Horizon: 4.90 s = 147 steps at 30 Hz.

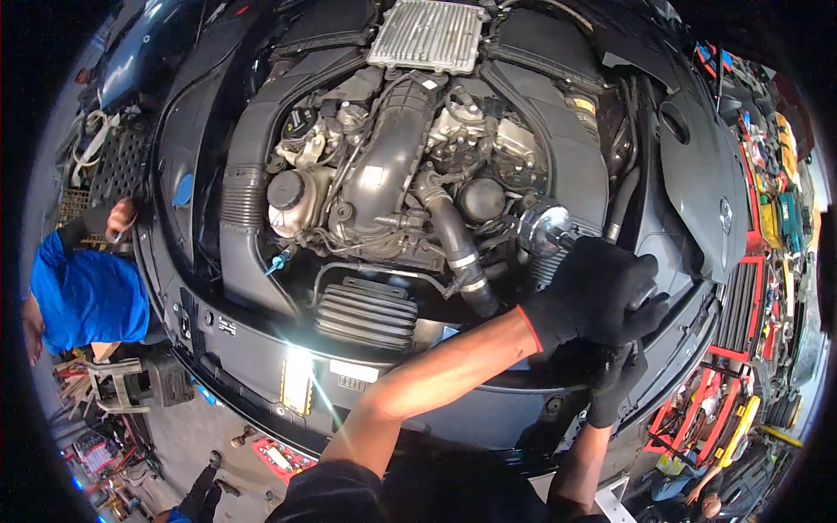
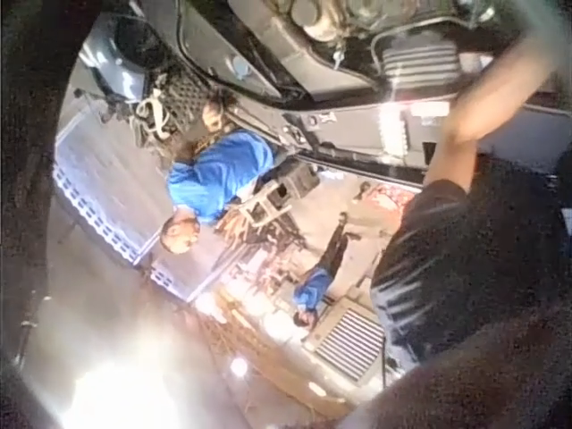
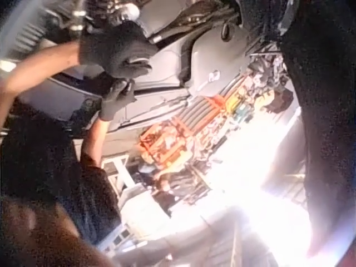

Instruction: Replacing an oil filter in an automobile engine bay.

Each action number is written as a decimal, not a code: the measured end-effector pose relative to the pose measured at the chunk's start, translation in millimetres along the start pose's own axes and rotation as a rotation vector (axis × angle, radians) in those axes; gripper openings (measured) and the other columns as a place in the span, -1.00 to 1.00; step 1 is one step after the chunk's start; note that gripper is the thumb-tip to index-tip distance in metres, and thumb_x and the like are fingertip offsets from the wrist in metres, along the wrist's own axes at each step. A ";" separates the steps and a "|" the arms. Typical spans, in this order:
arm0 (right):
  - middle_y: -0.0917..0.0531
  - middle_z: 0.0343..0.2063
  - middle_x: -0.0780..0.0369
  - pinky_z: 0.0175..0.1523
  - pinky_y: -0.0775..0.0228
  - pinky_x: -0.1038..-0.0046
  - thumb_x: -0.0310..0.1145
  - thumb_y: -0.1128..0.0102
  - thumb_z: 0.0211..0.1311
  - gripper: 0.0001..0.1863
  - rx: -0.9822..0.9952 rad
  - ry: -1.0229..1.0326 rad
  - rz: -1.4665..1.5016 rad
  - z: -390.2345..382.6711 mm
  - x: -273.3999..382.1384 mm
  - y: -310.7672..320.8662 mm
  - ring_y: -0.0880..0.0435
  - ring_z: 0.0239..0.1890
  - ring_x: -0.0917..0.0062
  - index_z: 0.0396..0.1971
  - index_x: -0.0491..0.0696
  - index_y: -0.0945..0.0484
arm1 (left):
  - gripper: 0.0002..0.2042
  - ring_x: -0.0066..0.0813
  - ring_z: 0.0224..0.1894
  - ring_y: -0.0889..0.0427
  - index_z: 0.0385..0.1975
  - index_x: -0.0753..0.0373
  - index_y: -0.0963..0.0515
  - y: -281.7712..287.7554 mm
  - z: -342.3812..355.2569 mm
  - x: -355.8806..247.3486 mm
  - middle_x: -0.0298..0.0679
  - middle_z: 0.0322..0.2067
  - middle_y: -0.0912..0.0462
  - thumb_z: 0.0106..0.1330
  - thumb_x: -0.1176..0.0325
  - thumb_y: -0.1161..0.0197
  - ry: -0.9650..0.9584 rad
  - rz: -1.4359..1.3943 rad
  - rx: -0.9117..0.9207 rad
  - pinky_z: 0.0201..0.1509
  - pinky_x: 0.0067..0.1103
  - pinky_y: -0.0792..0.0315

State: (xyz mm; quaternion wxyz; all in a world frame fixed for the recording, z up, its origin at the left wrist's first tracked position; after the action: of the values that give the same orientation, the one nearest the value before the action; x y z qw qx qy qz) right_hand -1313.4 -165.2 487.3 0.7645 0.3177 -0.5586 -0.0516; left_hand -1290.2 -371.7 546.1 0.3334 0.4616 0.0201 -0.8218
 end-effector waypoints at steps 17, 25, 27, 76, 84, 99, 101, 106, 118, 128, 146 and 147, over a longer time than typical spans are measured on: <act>-0.62 -0.58 -0.03 -0.42 -0.43 0.27 -0.28 -0.27 0.37 -0.76 0.243 0.163 0.078 54.0 90.8 -61.2 -0.64 -0.53 0.04 -0.32 -0.19 -0.63 | -0.73 -0.17 -0.02 -0.60 -0.05 0.26 -0.62 78.1 -7.3 85.5 -0.09 -0.09 -0.64 0.24 0.54 -0.27 -0.449 0.397 -0.198 0.09 -0.37 -0.50; -0.67 -0.53 -0.05 -0.34 -0.49 0.12 -0.14 -0.23 0.39 -0.66 0.270 0.235 -0.006 65.5 57.1 -89.0 -0.70 -0.44 0.00 -0.24 -0.17 -0.64 | -0.56 0.01 0.12 -0.56 0.19 0.24 -0.52 85.7 -27.3 158.4 -0.01 0.09 -0.55 0.26 0.44 -0.22 -0.328 0.327 -0.084 0.21 -0.27 -0.46; -0.66 -0.53 -0.06 -0.32 -0.50 0.12 -0.13 -0.23 0.38 -0.65 0.283 0.250 -0.044 71.0 55.2 -89.4 -0.70 -0.43 0.00 -0.24 -0.18 -0.64 | -0.54 0.00 0.16 -0.54 0.20 0.23 -0.51 89.1 -24.1 163.4 -0.03 0.10 -0.56 0.25 0.45 -0.23 -0.359 0.280 -0.078 0.28 -0.26 -0.43; -0.66 -0.52 -0.01 -0.29 -0.55 0.09 -0.37 -0.07 0.34 -0.59 0.368 0.749 -0.215 116.9 73.7 -154.8 -0.71 -0.40 0.08 0.18 -0.01 -0.53 | -0.35 -0.47 0.09 -0.58 0.29 0.32 -0.40 108.8 -20.1 100.7 -0.21 0.05 -0.63 0.23 0.27 -0.47 0.461 -0.278 0.361 0.24 -0.48 -0.47; -0.65 -0.42 -0.05 -0.16 -0.54 0.16 -0.47 -0.26 0.17 -0.49 0.132 0.844 -0.391 99.5 76.0 -144.5 -0.68 -0.32 0.04 0.18 -0.10 -0.52 | -0.40 -0.14 0.17 -0.57 0.29 0.23 -0.44 105.4 -21.9 139.0 -0.02 0.19 -0.55 0.16 0.58 -0.32 -0.323 0.545 0.146 0.37 -0.41 -0.37; -0.63 -0.56 -0.09 -0.32 -0.44 0.04 -0.02 -0.10 0.46 -0.51 0.221 0.080 -0.169 10.5 41.2 -86.6 -0.65 -0.43 -0.07 -0.44 -0.19 -0.60 | -0.65 -0.35 -0.14 -0.63 0.03 0.35 -0.55 112.7 -3.3 123.3 -0.09 -0.21 -0.68 0.46 0.18 -0.21 -0.115 0.288 0.164 0.04 -0.44 -0.49; -0.63 -0.54 -0.11 -0.33 -0.43 0.01 0.02 -0.11 0.45 -0.48 0.177 0.088 -0.218 11.9 37.8 -87.0 -0.65 -0.42 -0.10 -0.44 -0.19 -0.62 | -0.65 -0.24 -0.12 -0.64 0.04 0.33 -0.55 107.8 4.7 117.0 -0.04 -0.20 -0.68 0.45 0.19 -0.20 0.004 0.290 0.232 0.07 -0.41 -0.49; -0.64 -0.56 -0.09 -0.31 -0.49 0.02 0.12 -0.11 0.40 -0.41 0.011 0.059 -0.323 5.4 35.8 -88.3 -0.67 -0.44 -0.06 -0.49 -0.17 -0.64 | -0.66 0.02 -0.04 -0.65 -0.02 0.24 -0.61 81.2 23.9 77.8 0.01 -0.11 -0.68 0.43 0.12 -0.16 -0.265 0.568 0.690 0.09 -0.27 -0.50; -0.69 -0.59 0.02 -0.29 -0.59 0.12 0.39 -0.05 0.27 -0.27 -0.195 -0.121 -0.597 -7.0 49.8 -101.1 -0.74 -0.44 0.10 -0.49 -0.05 -0.76 | -0.79 -0.05 -0.24 -0.69 -0.28 0.12 -0.58 66.5 36.1 93.8 -0.15 -0.38 -0.65 0.23 0.14 -0.28 -0.970 0.702 0.969 -0.15 -0.20 -0.56; -0.69 -0.60 0.04 -0.33 -0.60 0.16 0.44 -0.06 0.23 -0.25 -0.324 -0.064 -0.660 -9.8 43.2 -106.5 -0.74 -0.47 0.13 -0.54 -0.03 -0.75 | -0.76 0.00 -0.31 -0.69 -0.14 0.09 -0.58 66.1 36.5 86.9 -0.06 -0.42 -0.66 0.20 0.28 -0.28 -1.049 0.741 1.002 -0.23 -0.19 -0.52; -0.69 -0.61 0.05 -0.34 -0.61 0.18 0.45 -0.09 0.20 -0.25 -0.312 -0.091 -0.656 -12.6 44.9 -109.5 -0.75 -0.49 0.15 -0.54 -0.02 -0.76 | -0.75 0.05 -0.32 -0.66 -0.19 0.12 -0.55 68.4 37.6 90.5 -0.05 -0.43 -0.64 0.13 0.28 -0.32 -1.074 0.588 1.002 -0.24 -0.14 -0.50; -0.69 -0.62 0.05 -0.33 -0.61 0.19 0.46 -0.08 0.20 -0.25 -0.318 -0.089 -0.653 -12.0 46.0 -109.9 -0.75 -0.49 0.15 -0.53 -0.02 -0.76 | -0.75 0.05 -0.33 -0.66 -0.19 0.12 -0.56 68.6 38.5 90.3 -0.05 -0.44 -0.64 0.13 0.28 -0.32 -1.083 0.595 1.008 -0.24 -0.14 -0.49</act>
State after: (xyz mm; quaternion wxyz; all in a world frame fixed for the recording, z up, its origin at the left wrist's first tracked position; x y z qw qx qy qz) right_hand -1255.3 -267.1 463.3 0.7225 0.3538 -0.4453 -0.3930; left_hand -1311.8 -485.9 517.3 0.2534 0.0793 -0.6430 -0.7183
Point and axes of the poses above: each hand's wrist, its own z-axis towards the middle knuckle, its own y-axis out of the back of the hand, x = y × z, the point moved 4 cm from there along z, towards the middle knuckle
